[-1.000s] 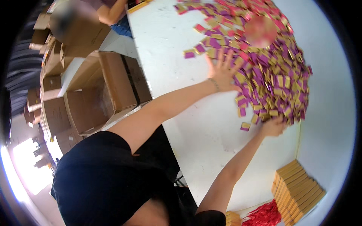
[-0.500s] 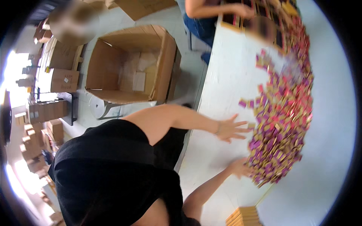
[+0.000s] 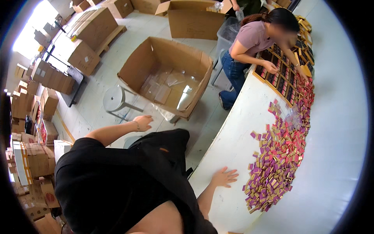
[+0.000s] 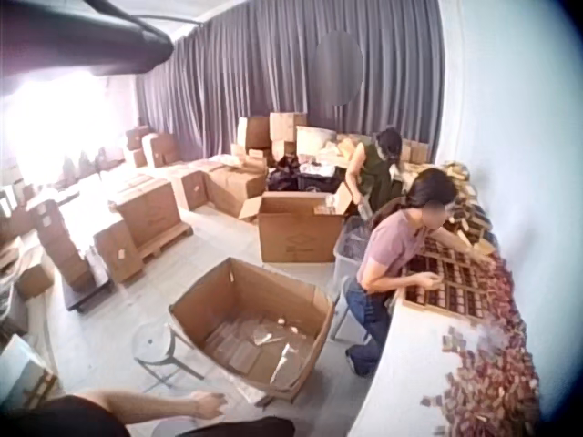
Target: The person places small wrapped chocolate bars into the compartments of rectangular cardboard trays. They then cover the filled trays with clear plastic lids and stack them. Later, they handle dark chocolate bars, placing them into similar trays and stacking the completed units on the table.
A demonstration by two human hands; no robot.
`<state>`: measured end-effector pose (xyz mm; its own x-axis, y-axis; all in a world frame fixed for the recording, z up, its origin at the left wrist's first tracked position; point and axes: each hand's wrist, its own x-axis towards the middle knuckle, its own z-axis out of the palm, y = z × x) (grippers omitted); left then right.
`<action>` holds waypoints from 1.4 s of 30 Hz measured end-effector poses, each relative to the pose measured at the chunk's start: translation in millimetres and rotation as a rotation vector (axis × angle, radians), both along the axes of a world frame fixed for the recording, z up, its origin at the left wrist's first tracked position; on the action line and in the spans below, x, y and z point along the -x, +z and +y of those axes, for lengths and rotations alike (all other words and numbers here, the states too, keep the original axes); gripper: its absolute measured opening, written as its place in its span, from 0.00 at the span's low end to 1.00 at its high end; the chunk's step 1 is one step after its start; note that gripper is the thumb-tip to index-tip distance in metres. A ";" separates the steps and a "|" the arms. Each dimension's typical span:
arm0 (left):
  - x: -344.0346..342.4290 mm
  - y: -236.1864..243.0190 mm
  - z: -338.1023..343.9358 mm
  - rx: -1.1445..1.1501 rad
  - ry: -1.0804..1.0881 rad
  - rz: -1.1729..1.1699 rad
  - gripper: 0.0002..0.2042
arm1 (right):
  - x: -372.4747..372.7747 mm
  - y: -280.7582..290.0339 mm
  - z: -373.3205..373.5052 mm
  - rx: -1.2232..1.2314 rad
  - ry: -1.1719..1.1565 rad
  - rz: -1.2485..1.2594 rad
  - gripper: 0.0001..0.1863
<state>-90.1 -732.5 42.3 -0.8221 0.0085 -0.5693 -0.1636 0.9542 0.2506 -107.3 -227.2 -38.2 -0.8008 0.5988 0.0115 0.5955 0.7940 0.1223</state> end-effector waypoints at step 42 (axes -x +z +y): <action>-409.1 -119.7 -524.7 -0.656 1.829 -0.273 0.14 | 27.8 -9.9 -726.3 0.290 1.165 -0.319 0.39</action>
<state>319.1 -1257.2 -77.5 0.0064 -0.3803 -0.9249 -0.7708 -0.5911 0.2377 -135.1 -953.5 -48.1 -0.7999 -0.5225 -0.2953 -0.5060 0.8517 -0.1365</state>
